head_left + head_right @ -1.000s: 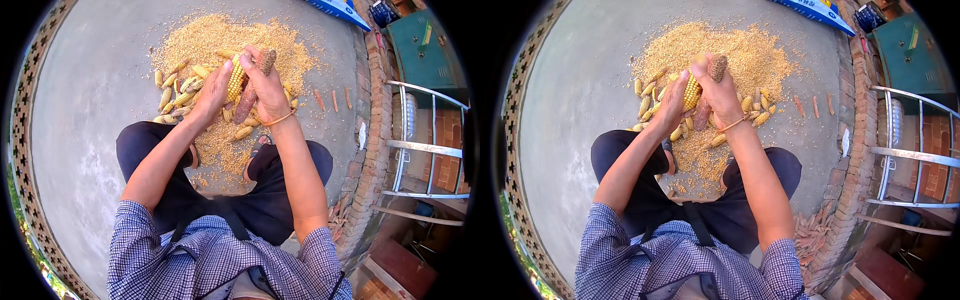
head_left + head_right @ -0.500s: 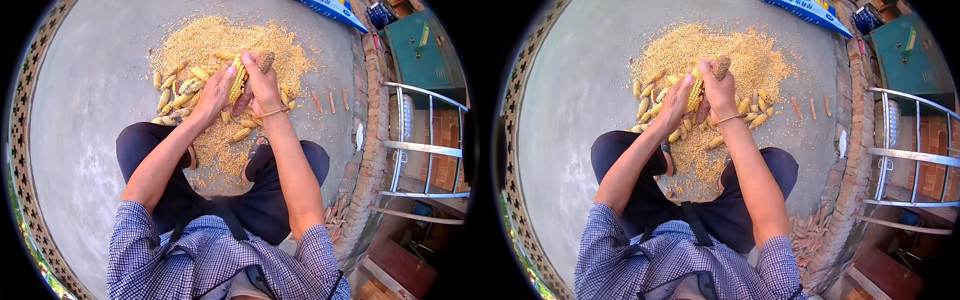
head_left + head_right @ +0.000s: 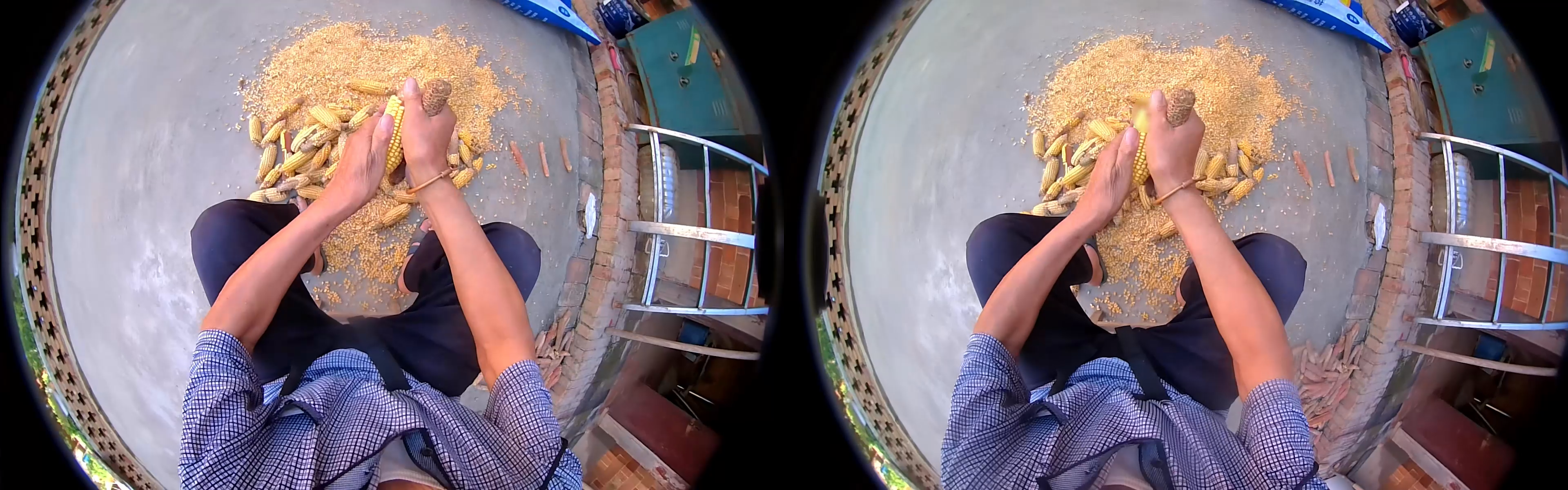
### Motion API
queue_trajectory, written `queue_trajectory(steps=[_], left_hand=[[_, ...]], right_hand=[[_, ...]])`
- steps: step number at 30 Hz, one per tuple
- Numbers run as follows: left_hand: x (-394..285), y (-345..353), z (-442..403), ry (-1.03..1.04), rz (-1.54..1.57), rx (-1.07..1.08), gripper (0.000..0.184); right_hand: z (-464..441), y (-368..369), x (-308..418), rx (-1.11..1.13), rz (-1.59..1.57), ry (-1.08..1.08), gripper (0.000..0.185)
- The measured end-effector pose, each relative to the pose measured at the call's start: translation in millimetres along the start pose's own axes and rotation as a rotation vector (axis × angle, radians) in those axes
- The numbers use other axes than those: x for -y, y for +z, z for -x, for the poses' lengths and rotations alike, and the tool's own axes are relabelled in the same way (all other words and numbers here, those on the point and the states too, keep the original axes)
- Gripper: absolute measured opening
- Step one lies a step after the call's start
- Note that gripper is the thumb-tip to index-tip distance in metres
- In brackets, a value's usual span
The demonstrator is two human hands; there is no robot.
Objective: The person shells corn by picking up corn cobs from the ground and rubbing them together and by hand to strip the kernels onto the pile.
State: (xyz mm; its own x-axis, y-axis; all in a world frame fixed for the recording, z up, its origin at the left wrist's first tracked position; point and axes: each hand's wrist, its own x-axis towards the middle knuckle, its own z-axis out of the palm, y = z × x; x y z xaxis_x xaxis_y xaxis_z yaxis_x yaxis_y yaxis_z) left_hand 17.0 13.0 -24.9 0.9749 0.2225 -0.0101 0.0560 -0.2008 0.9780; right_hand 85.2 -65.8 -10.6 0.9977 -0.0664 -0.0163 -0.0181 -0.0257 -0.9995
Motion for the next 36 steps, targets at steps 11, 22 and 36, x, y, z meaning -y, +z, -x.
queue_trajectory(steps=[11,22,36], left_hand=[[17,-7,-13,-0.005,0.17,-0.073,0.06],[-9,-5,-5,0.073,-0.016,-0.008,0.062],[9,3,-6,-0.043,0.062,-0.037,0.062]], right_hand=[[7,-15,18,0.42,-0.429,0.227,0.028],[-6,-3,3,0.12,-0.194,0.046,0.028],[11,-1,-2,0.112,-0.027,-0.058,0.025]])
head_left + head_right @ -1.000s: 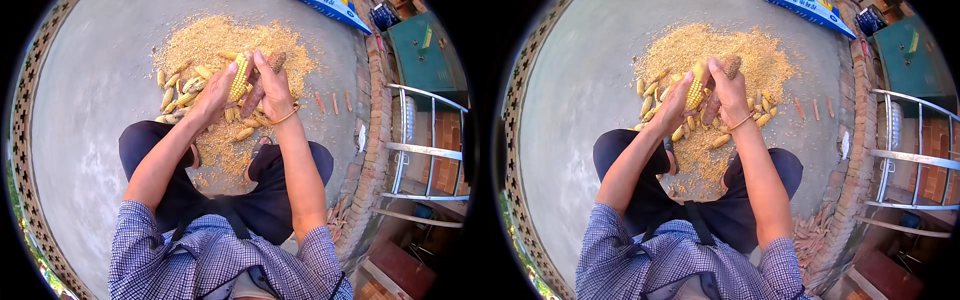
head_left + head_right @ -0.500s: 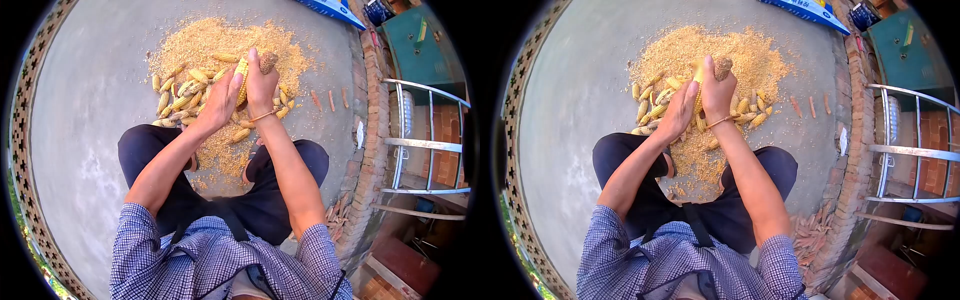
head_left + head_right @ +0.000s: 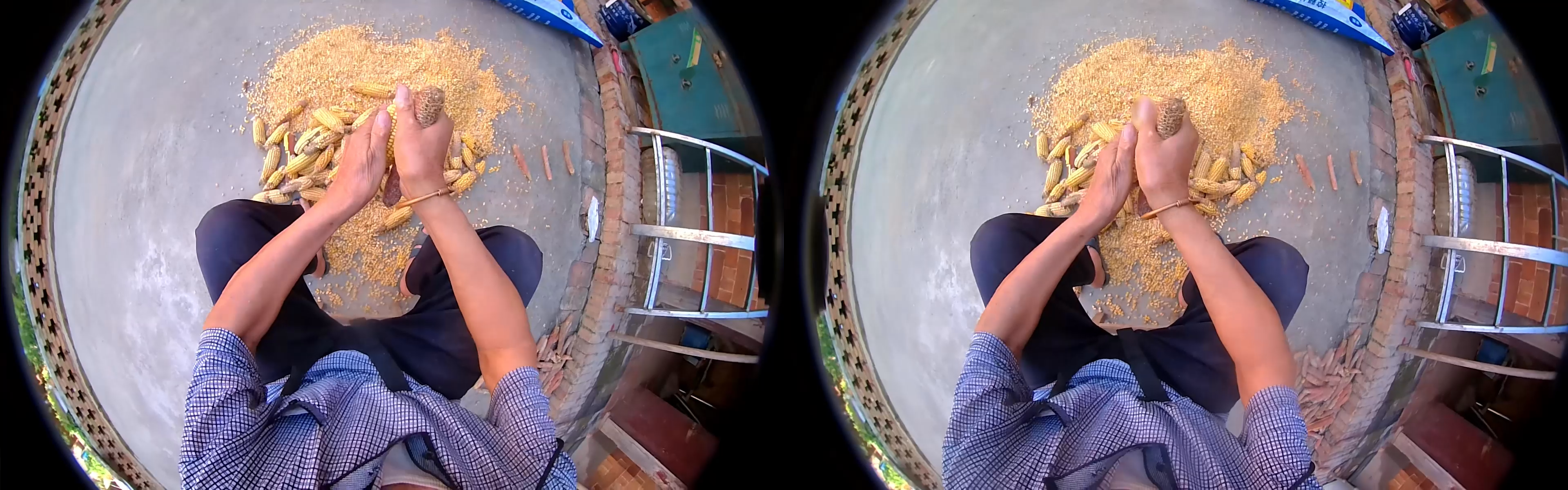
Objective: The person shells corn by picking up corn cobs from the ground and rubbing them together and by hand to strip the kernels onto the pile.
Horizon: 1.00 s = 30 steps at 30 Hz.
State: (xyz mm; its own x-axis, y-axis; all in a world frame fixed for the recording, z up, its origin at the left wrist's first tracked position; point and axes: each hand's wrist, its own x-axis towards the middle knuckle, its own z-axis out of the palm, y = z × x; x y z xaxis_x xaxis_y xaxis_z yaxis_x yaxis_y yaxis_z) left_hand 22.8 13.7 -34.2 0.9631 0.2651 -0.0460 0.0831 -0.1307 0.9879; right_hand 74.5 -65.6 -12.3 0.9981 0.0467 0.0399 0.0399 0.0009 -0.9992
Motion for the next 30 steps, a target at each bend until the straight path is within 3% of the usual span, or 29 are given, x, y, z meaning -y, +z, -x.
queue_trajectory(steps=[1,4,5,8,9,12,13,16,17,20,21,24,30], left_hand=[[1,3,1,0.093,0.002,-0.049,0.061],[2,2,6,0.001,-0.027,0.04,0.062],[8,-2,0,0.008,-0.034,0.042,0.062],[-5,-20,-7,-0.25,0.277,0.247,0.061],[-39,-6,3,-0.285,0.459,0.021,0.051],[-25,-15,-1,-0.339,0.641,0.068,0.046],[-17,-23,-7,-0.339,0.571,0.195,0.064],[-22,-17,-5,-0.334,0.514,0.08,0.065],[-21,-12,-5,-0.258,0.458,0.033,0.058],[-6,2,-2,-0.104,0.289,-0.025,0.053],[-3,1,-1,-0.094,0.229,0.006,0.055],[-2,0,3,-0.109,0.189,0.044,0.059],[-7,0,6,-0.383,0.461,0.058,0.06]], right_hand=[[-1,-1,-1,-0.037,0.042,-0.019,0.028],[-4,-1,-1,-0.157,0.03,-0.071,0.03],[-7,-3,-3,-0.119,-0.021,-0.032,0.03],[-17,-8,-3,-0.008,-0.242,0.101,0.029],[-18,-13,2,0.083,-0.33,0.213,0.027],[-16,-22,15,0.315,-0.56,0.318,0.028],[-14,-25,19,0.373,-0.542,0.342,0.029],[-9,-21,20,0.387,-0.5,0.287,0.028],[-6,-18,20,0.373,-0.519,0.278,0.026],[-3,-7,9,0.277,-0.326,0.194,0.024],[2,-1,11,0.114,-0.286,0.174,0.02],[-1,-1,1,0.071,-0.065,0.032,0.019],[-6,-8,4,0.06,0.287,-0.087,0.023]])
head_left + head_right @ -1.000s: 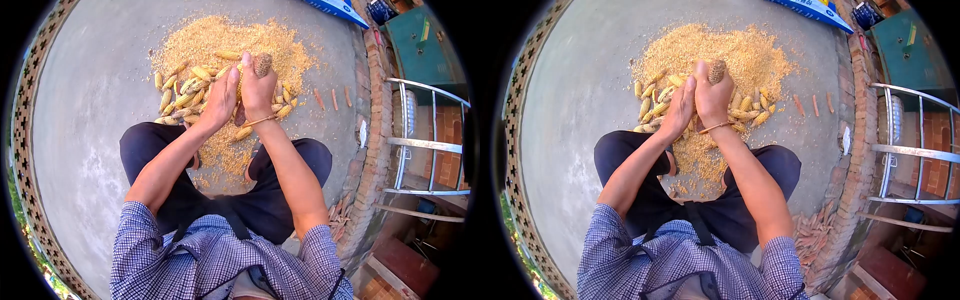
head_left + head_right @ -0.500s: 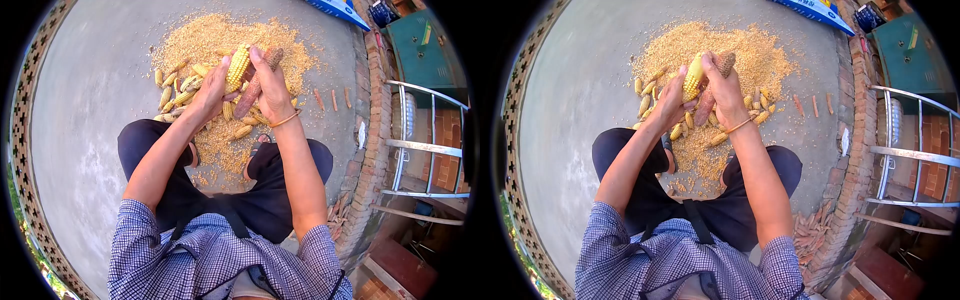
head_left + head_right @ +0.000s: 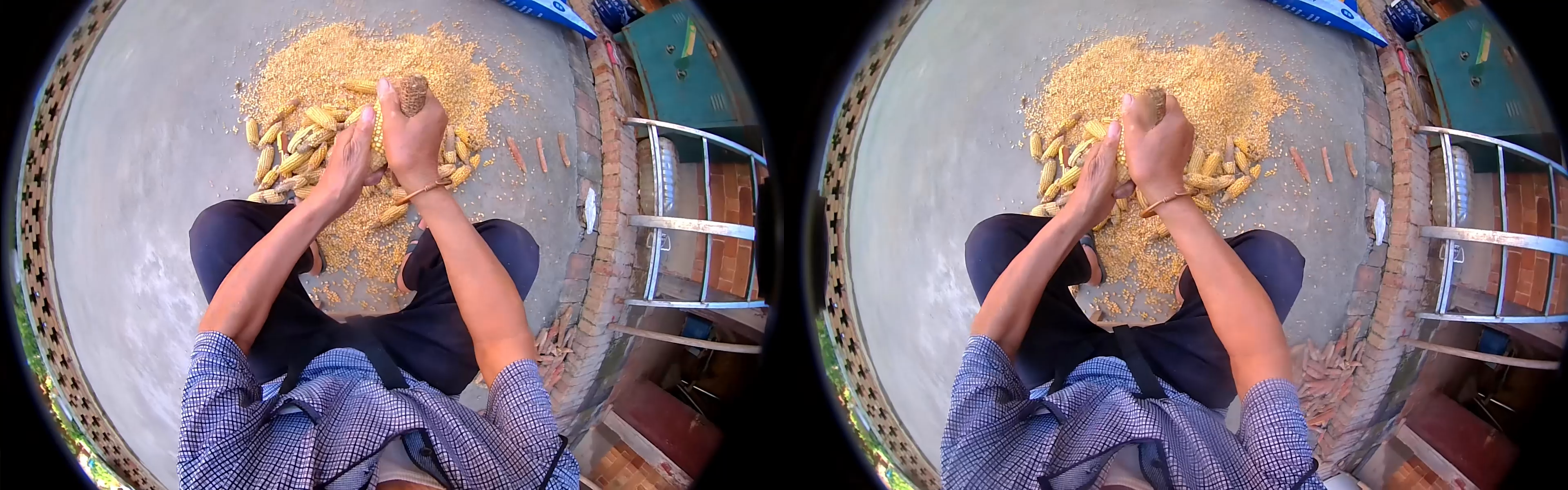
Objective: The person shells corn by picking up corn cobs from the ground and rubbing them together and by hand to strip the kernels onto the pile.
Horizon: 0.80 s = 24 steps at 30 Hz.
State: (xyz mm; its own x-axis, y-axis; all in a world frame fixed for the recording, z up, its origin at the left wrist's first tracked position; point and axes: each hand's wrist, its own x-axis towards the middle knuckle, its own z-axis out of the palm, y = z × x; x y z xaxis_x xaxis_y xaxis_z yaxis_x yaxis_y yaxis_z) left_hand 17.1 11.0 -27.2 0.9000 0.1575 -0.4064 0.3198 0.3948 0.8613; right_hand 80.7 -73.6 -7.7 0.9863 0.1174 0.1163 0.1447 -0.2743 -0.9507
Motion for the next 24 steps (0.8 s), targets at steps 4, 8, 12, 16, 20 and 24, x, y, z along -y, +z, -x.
queue_trajectory(steps=[4,8,12,16,20,24], left_hand=[[-1,-7,-9,-0.006,-0.031,0.02,0.058],[-7,-3,-8,0.023,-0.009,-0.122,0.066],[-4,-7,-11,0.453,-0.494,-0.123,0.057],[1,5,-4,0.464,-0.523,-0.112,0.049],[10,-6,-11,0.292,-0.396,-0.077,0.054],[-4,0,0,0.128,-0.123,-0.01,0.053]], right_hand=[[-11,-3,-7,0.127,-0.342,0.137,0.031],[-10,-10,-3,0.261,-0.662,0.34,0.035],[0,-9,11,0.201,-0.706,0.32,0.031],[3,7,3,-0.024,-0.49,0.269,0.02],[0,13,-11,-0.109,-0.21,0.023,0.019],[0,4,-4,-0.052,-0.234,0.018,0.027]])
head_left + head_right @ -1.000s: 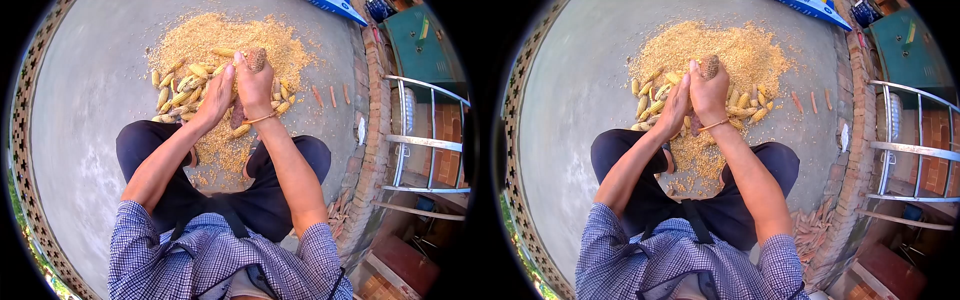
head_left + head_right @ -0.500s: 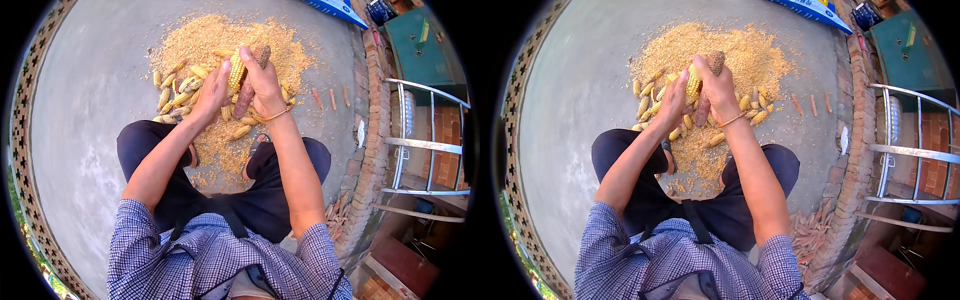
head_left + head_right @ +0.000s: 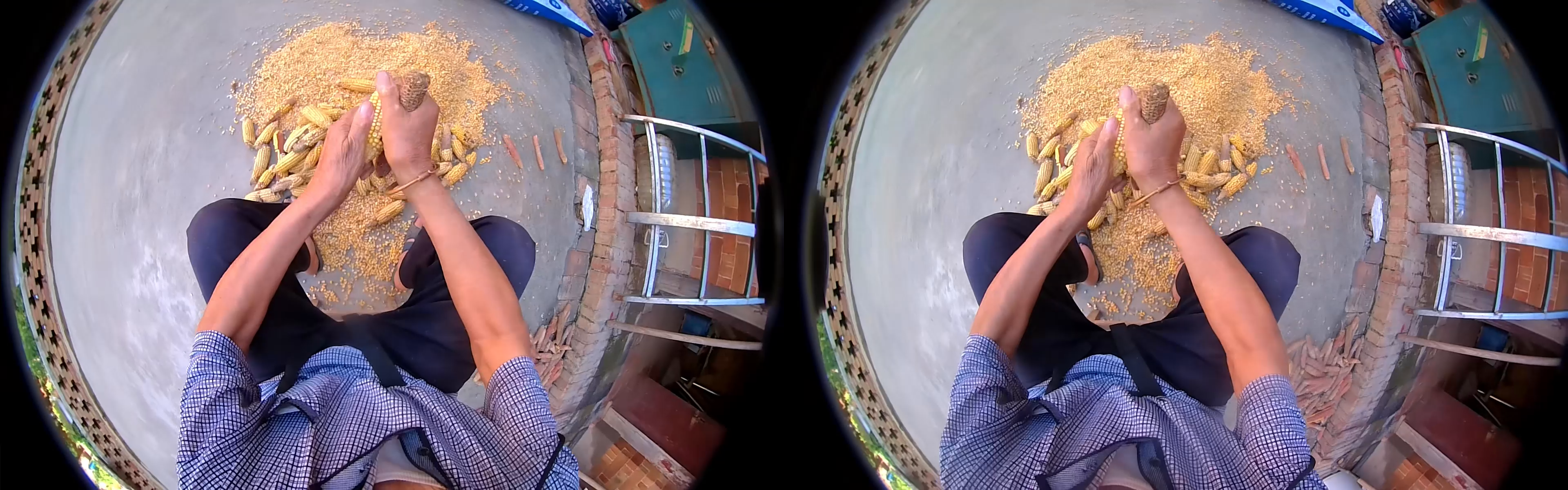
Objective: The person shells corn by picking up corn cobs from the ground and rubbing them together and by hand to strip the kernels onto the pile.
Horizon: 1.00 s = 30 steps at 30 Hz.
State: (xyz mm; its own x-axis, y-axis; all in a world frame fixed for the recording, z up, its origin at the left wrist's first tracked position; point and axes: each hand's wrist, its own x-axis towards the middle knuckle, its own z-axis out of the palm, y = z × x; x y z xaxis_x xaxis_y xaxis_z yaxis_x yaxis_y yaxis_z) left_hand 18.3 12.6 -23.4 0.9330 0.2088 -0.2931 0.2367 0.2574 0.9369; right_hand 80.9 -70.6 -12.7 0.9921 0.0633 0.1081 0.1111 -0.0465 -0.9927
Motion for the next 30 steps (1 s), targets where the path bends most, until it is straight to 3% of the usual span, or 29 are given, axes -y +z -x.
queue_trajectory(steps=[2,3,7,17,19,23,26,30], left_hand=[[-13,-1,-5,-0.046,0.099,0.04,0.049],[-17,5,-7,-0.12,0.15,-0.071,0.047],[-16,-9,0,-0.094,0.387,0.158,0.044],[-23,-12,0,-0.086,0.318,0.13,0.045],[-23,-15,0,-0.03,0.167,0.171,0.057],[-4,-2,-8,0.534,-0.409,-0.11,0.051],[-3,15,2,0.472,-0.339,-0.065,0.044],[1,14,1,0.46,-0.323,-0.081,0.039]], right_hand=[[-7,-11,16,0.103,-0.068,0.15,0.031],[-9,-18,20,0.201,-0.163,0.273,0.033],[-10,-19,18,0.242,-0.424,0.328,0.032],[-10,-26,21,0.416,-0.521,0.311,0.039],[-6,-25,25,0.399,-0.551,0.303,0.037],[3,-14,32,0.209,-0.563,0.262,0.029],[8,-6,28,0.063,-0.348,0.331,0.025],[2,1,5,-0.031,-0.164,0.133,0.02]])
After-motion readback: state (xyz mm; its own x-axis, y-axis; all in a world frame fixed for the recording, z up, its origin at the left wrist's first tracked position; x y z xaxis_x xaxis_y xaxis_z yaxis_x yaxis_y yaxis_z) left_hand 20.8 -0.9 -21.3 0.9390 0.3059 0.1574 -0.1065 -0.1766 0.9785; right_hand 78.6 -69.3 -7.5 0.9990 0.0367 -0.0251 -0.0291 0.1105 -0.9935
